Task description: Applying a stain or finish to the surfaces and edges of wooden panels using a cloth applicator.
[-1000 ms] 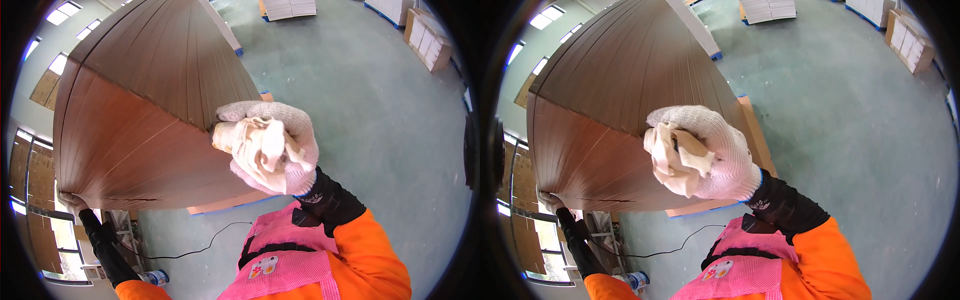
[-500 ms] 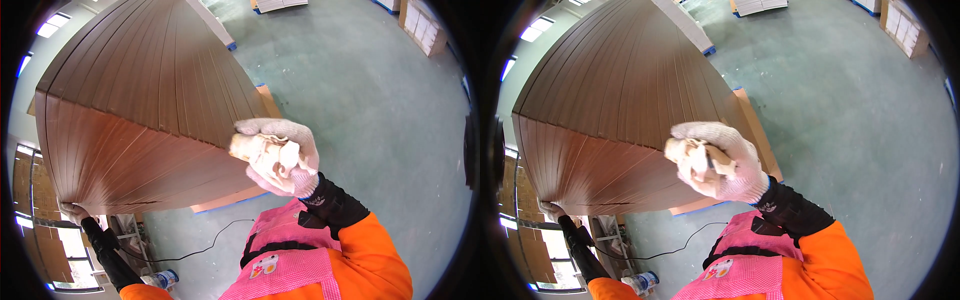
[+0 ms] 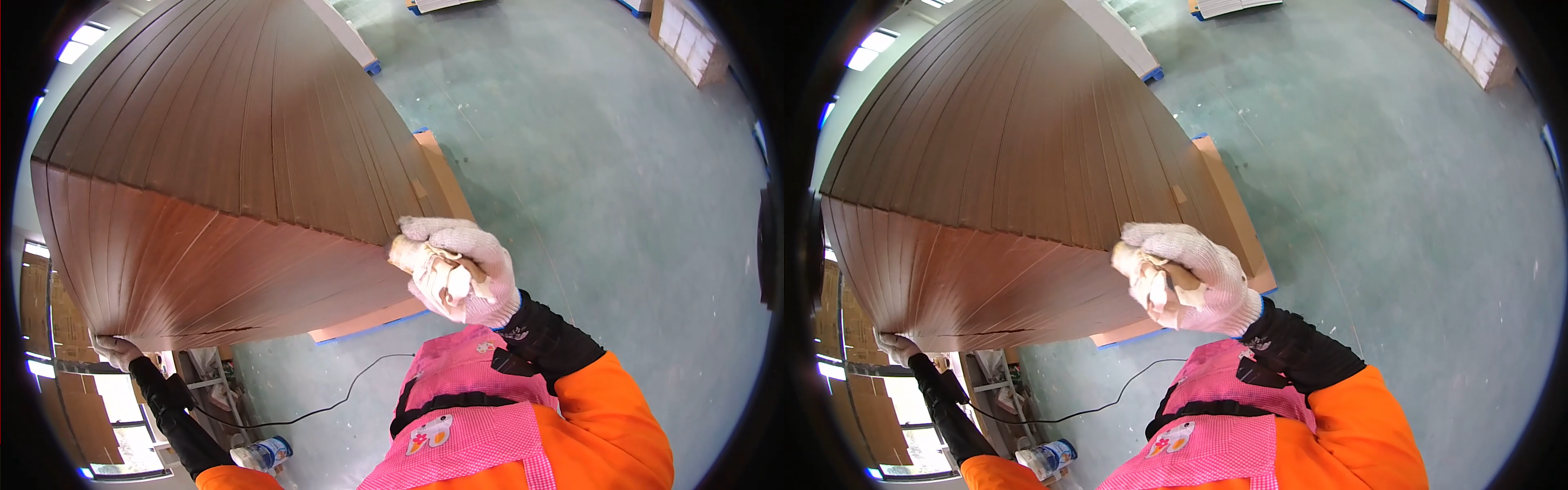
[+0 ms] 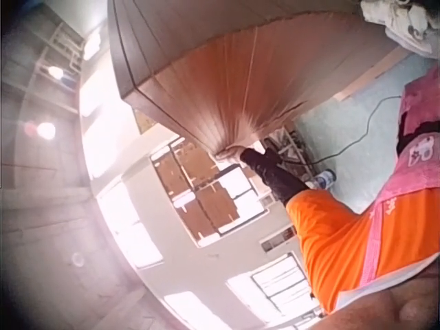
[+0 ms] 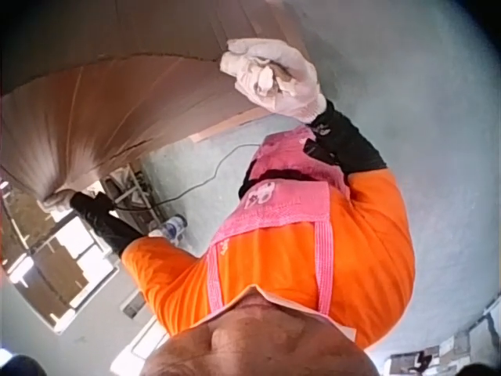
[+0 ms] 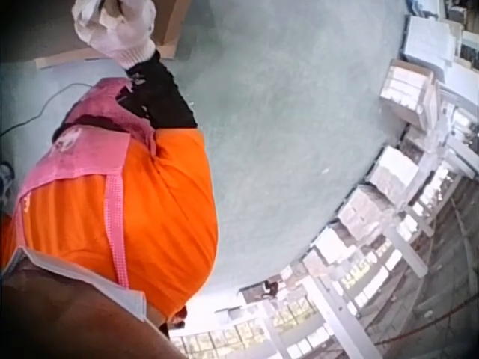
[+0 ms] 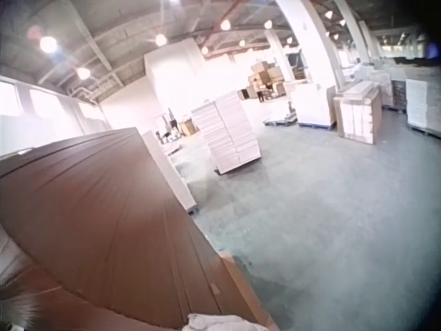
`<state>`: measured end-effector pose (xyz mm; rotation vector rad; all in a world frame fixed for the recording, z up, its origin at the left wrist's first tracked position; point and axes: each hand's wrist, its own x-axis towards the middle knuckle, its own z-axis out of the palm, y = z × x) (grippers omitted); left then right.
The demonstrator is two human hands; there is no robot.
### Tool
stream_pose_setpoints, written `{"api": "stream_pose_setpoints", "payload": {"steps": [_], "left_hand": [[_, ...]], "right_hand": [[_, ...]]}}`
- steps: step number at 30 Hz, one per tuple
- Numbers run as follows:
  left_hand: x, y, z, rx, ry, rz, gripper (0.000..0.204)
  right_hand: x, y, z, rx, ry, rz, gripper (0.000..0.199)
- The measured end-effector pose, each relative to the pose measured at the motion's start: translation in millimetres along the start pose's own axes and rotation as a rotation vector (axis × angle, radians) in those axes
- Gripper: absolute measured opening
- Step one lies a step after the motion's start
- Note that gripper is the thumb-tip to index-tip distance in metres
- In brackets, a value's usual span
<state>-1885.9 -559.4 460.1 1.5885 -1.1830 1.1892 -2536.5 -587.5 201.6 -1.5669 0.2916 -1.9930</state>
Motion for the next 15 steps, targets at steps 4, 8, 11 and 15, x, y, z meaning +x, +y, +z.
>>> {"api": "stream_pose_setpoints", "payload": {"steps": [4, 8, 11, 15], "left_hand": [[-2, 7, -1, -0.004, -0.003, -0.041, 0.066], [-3, 10, -4, -0.001, 0.004, -0.017, 0.070], [-3, 8, -3, 0.016, 0.002, -0.027, 0.074], [-3, 6, -1, 0.050, 0.012, -0.018, 0.073]], "right_hand": [[13, 7, 10, 0.155, 0.074, -0.086, 0.041], [2, 10, 6, 0.128, -0.035, -0.044, 0.041], [-15, 8, 1, -0.182, 0.099, -0.051, 0.063], [-13, 11, 5, -0.193, 0.112, -0.041, 0.057]]}}
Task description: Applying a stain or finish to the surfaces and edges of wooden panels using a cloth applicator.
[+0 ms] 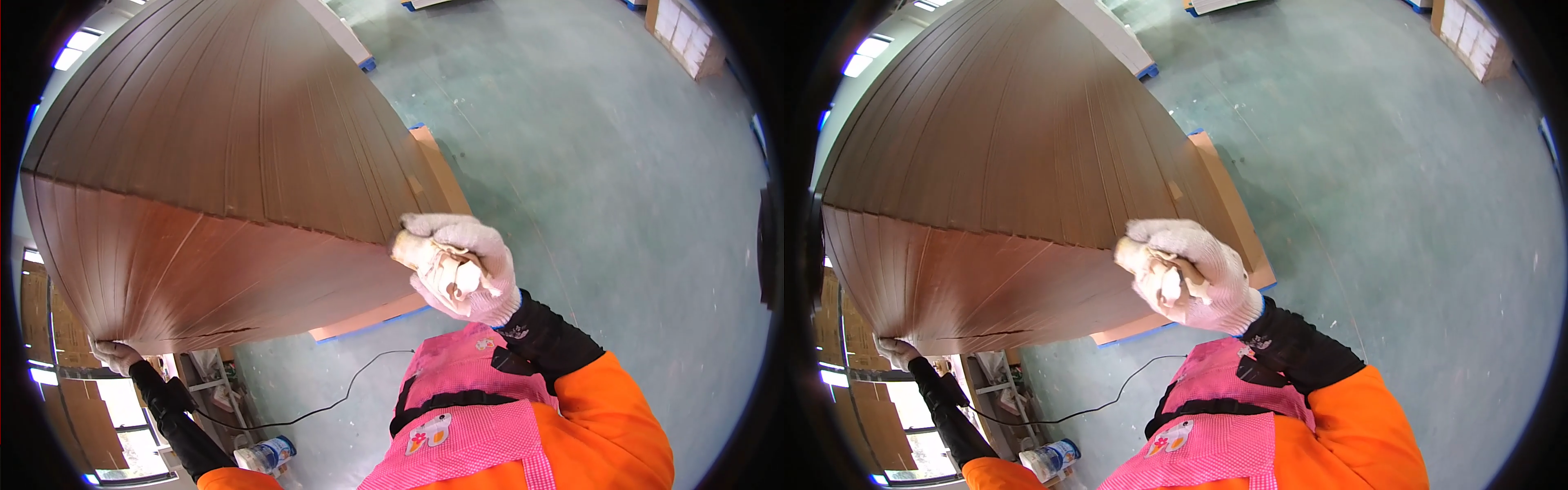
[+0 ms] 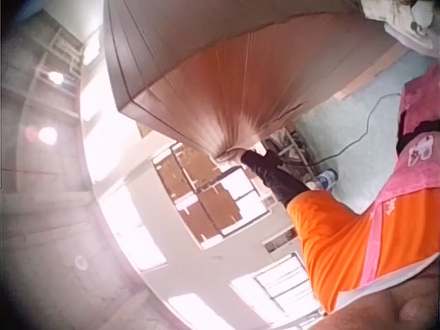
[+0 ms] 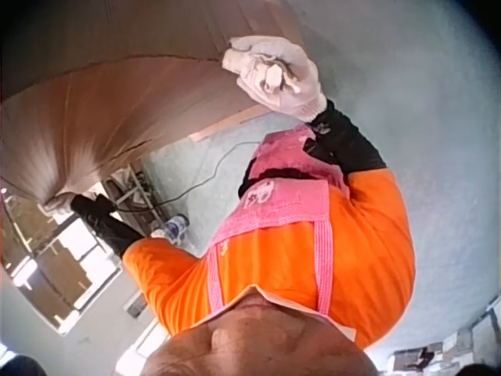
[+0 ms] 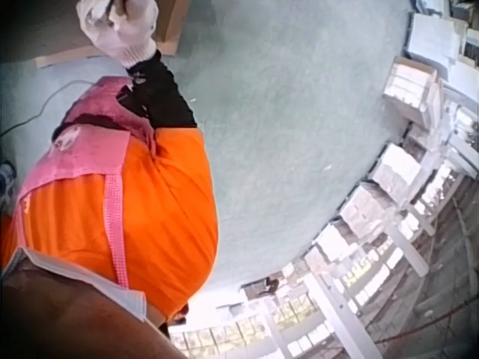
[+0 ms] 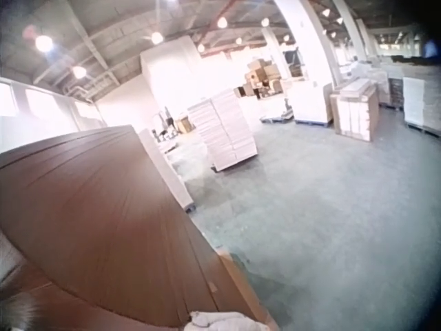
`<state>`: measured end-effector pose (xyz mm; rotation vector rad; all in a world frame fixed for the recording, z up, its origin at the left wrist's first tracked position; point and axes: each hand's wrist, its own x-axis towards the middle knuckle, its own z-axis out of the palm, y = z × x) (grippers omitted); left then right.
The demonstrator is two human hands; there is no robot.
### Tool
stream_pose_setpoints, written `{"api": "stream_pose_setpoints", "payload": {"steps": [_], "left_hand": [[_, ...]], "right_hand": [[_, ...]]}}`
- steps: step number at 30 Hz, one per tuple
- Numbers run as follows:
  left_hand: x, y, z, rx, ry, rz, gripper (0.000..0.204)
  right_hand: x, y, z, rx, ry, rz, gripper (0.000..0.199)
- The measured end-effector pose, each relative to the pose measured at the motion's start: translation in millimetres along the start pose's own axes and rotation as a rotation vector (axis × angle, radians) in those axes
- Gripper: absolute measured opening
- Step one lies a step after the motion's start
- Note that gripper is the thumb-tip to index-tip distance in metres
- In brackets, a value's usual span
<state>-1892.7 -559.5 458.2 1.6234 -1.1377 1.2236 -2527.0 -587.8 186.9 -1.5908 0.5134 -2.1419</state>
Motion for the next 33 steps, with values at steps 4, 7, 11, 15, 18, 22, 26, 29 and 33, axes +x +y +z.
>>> {"api": "stream_pose_setpoints", "payload": {"steps": [4, 7, 11, 15, 18, 22, 26, 29, 33], "left_hand": [[1, 0, 0, -0.001, -0.001, -0.005, 0.072], [2, -1, -1, -0.014, -0.001, -0.038, 0.071], [3, -3, 0, -0.025, 0.006, -0.036, 0.072], [3, -2, -1, -0.050, 0.029, -0.008, 0.076], [3, 0, -2, -0.041, -0.008, -0.085, 0.073], [5, 2, -3, -0.028, -0.027, -0.088, 0.075], [3, 4, -1, -0.024, -0.023, -0.082, 0.074], [1, 3, 3, -0.035, -0.013, -0.091, 0.073], [3, 0, 3, -0.033, -0.008, -0.044, 0.072]], "right_hand": [[18, 2, 8, 0.003, 0.054, -0.109, 0.048], [18, 3, 9, -0.011, 0.059, -0.155, 0.043], [2, -4, -6, 0.083, -0.045, -0.066, 0.050], [-3, -12, -9, 0.200, 0.000, -0.003, 0.043], [4, -12, 3, 0.023, 0.076, -0.044, 0.044], [7, -6, 7, 0.178, 0.011, -0.066, 0.051], [-3, -2, -4, 0.047, -0.013, -0.050, 0.047], [-8, -4, -7, 0.239, -0.046, 0.060, 0.046], [-2, -9, -3, 0.053, 0.026, 0.051, 0.050]]}}
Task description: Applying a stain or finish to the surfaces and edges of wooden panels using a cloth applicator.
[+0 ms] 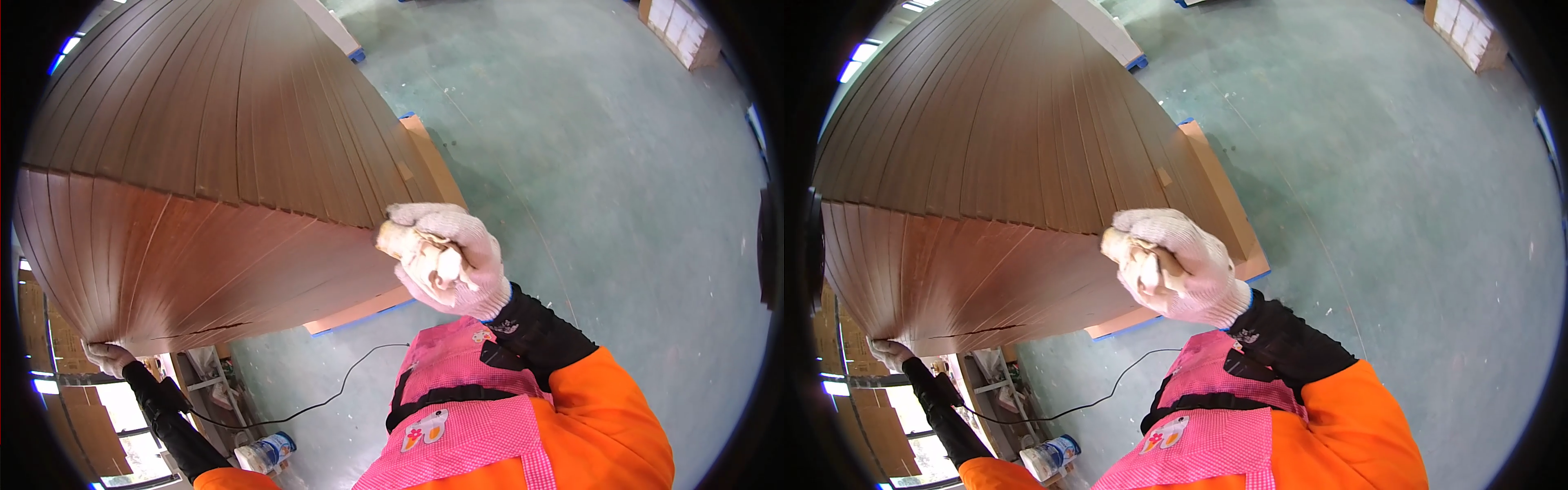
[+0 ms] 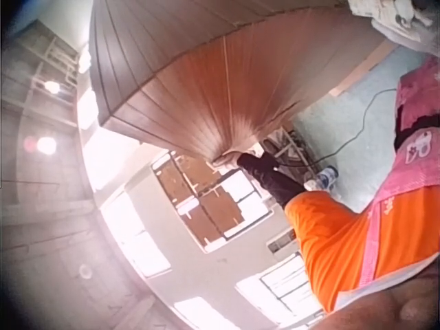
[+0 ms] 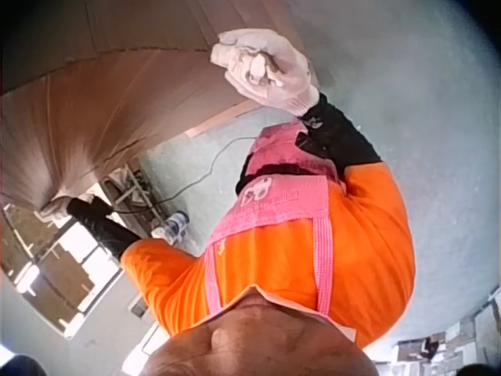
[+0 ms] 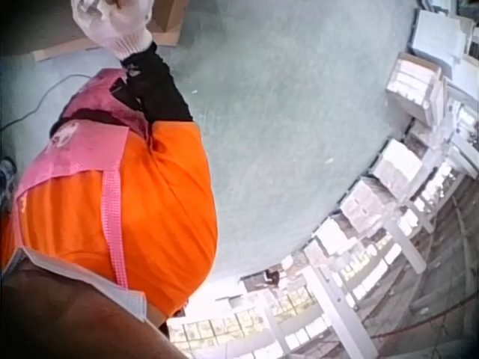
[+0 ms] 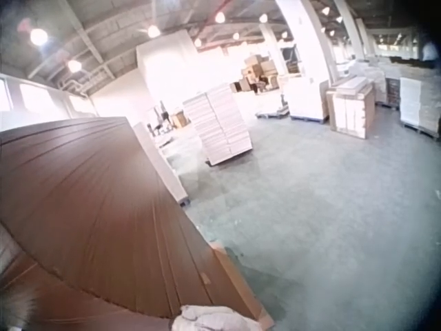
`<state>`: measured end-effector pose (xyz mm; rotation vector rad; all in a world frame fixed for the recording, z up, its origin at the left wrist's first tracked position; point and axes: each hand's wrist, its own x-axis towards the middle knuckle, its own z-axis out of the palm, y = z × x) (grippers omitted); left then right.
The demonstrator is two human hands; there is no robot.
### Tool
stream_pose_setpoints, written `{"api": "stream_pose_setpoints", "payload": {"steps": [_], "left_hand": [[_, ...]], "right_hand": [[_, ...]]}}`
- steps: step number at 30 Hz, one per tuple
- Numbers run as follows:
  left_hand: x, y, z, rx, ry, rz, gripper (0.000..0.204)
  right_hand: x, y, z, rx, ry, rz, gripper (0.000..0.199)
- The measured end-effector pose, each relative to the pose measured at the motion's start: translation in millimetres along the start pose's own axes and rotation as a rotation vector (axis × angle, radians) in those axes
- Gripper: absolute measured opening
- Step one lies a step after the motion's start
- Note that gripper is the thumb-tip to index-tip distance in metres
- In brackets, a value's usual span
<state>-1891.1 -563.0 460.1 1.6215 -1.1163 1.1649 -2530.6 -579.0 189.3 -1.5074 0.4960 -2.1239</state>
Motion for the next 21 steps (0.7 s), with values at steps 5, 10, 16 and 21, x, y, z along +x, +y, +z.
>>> {"api": "stream_pose_setpoints", "payload": {"steps": [5, 10, 16, 21], "left_hand": [[5, -7, -2, -0.015, -0.014, -0.015, 0.070], [4, -9, 0, 0.014, 0.042, 0.013, 0.073], [2, -8, 0, -0.002, 0.030, 0.003, 0.074], [0, -9, 0, 0.013, 0.030, -0.003, 0.072]], "right_hand": [[10, -4, -3, -0.135, -0.019, 0.022, 0.046], [8, -10, -6, -0.206, -0.009, 0.020, 0.047], [17, -18, -4, -0.359, -0.107, 0.112, 0.041], [26, -27, -4, -0.402, -0.122, 0.156, 0.043]]}}
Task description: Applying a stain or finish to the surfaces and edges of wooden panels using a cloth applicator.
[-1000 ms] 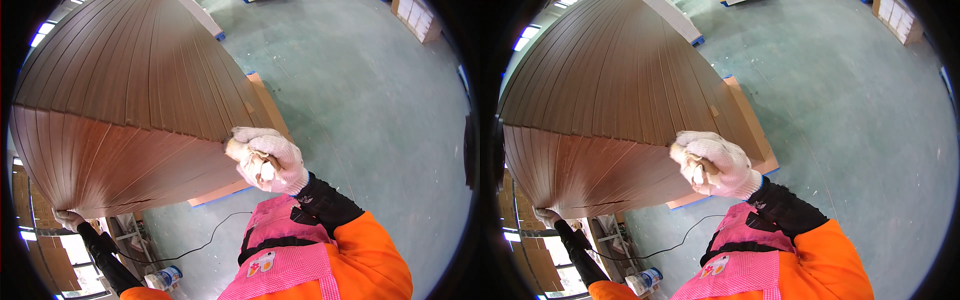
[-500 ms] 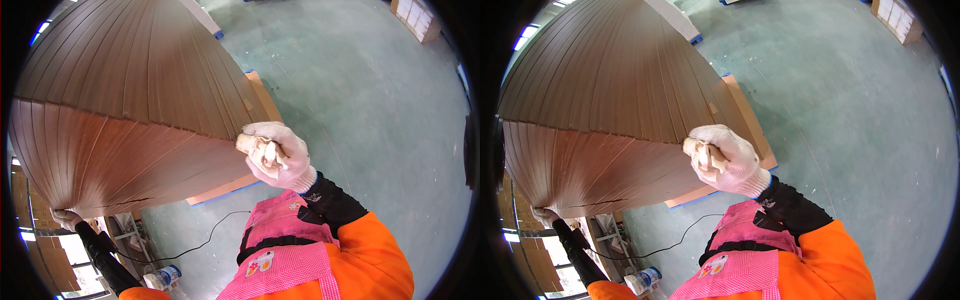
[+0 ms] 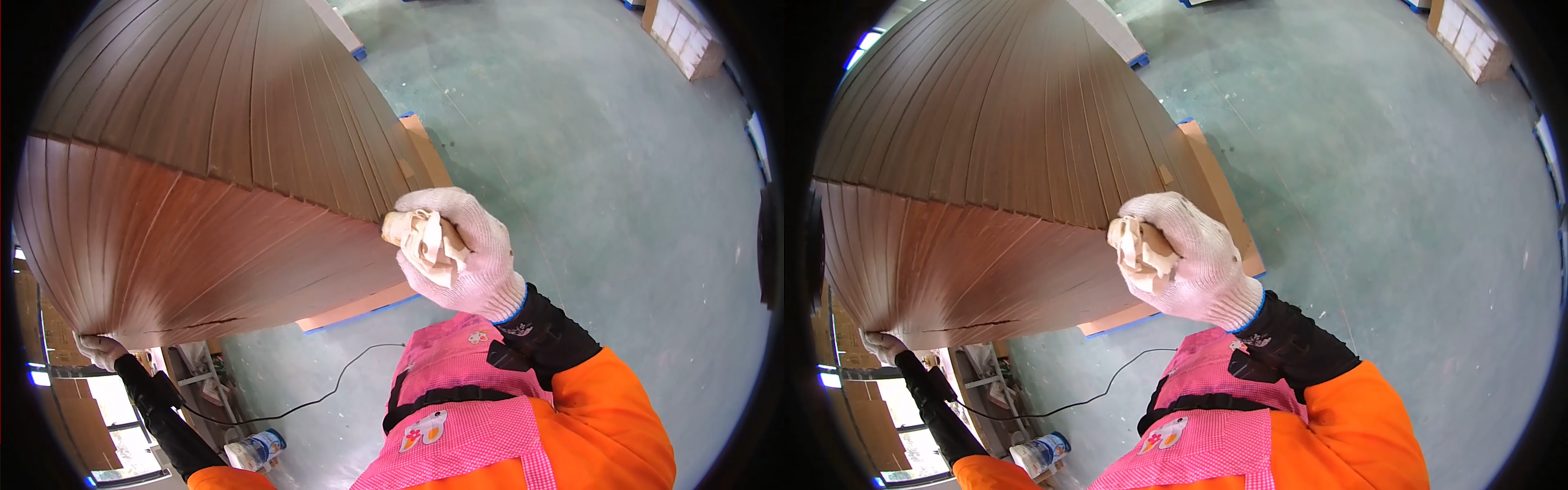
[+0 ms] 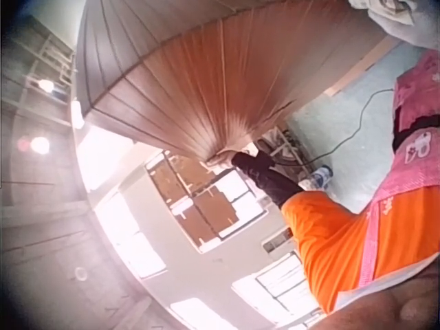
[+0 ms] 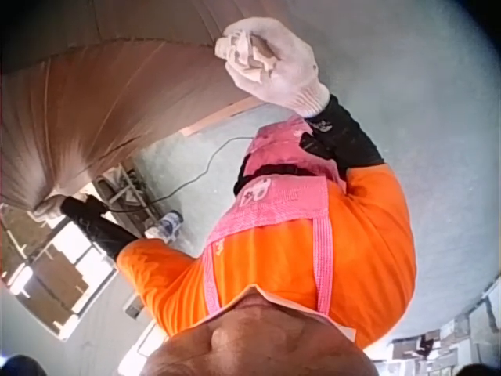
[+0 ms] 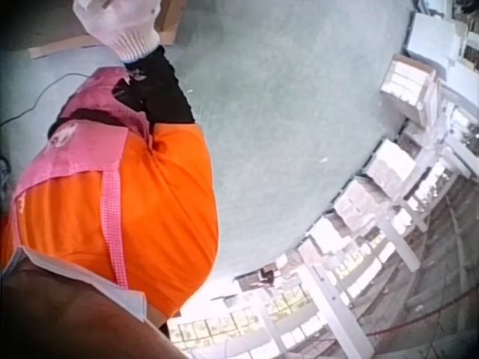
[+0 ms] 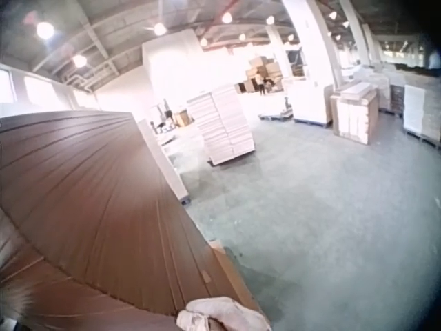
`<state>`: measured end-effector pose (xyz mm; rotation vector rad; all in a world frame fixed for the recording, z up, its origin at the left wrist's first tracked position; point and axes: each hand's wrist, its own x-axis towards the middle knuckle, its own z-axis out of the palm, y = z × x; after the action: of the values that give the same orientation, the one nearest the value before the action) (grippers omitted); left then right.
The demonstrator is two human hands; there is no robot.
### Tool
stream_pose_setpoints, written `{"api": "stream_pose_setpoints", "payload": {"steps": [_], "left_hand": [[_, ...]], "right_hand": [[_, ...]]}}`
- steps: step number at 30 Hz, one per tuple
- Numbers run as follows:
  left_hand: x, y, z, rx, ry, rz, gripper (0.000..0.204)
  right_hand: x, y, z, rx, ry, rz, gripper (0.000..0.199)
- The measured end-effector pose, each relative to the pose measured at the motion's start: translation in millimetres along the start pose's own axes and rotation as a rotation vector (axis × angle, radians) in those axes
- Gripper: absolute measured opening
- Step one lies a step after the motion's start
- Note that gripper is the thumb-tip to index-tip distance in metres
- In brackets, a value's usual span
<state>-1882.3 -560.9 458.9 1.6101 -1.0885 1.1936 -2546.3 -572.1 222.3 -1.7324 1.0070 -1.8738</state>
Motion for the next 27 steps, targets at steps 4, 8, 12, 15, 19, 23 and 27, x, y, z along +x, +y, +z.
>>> {"api": "stream_pose_setpoints", "payload": {"steps": [4, 8, 12, 15, 19, 23, 27], "left_hand": [[0, 2, 1, 0.001, 0.003, 0.022, 0.072], [0, 9, 1, -0.030, -0.013, -0.050, 0.075], [-1, 19, -2, 0.024, -0.001, -0.046, 0.076], [-2, 24, -4, 0.004, 0.008, -0.052, 0.075], [-2, 26, -4, -0.019, 0.011, -0.031, 0.075], [-1, 26, -4, 0.022, -0.016, -0.087, 0.079], [0, 25, -4, 0.023, -0.023, -0.087, 0.077]], "right_hand": [[-1, 6, -4, 0.009, -0.040, 0.029, 0.042], [-5, 23, -9, -0.082, 0.137, 0.095, 0.043], [-17, 30, -1, 0.159, 0.150, 0.107, 0.045], [-24, 30, 9, 0.335, 0.127, 0.077, 0.047], [-28, 34, 14, 0.254, 0.043, 0.072, 0.048], [-31, 37, 11, 0.333, 0.129, 0.001, 0.046], [-33, 35, 17, 0.950, 0.033, 0.191, 0.049]]}}
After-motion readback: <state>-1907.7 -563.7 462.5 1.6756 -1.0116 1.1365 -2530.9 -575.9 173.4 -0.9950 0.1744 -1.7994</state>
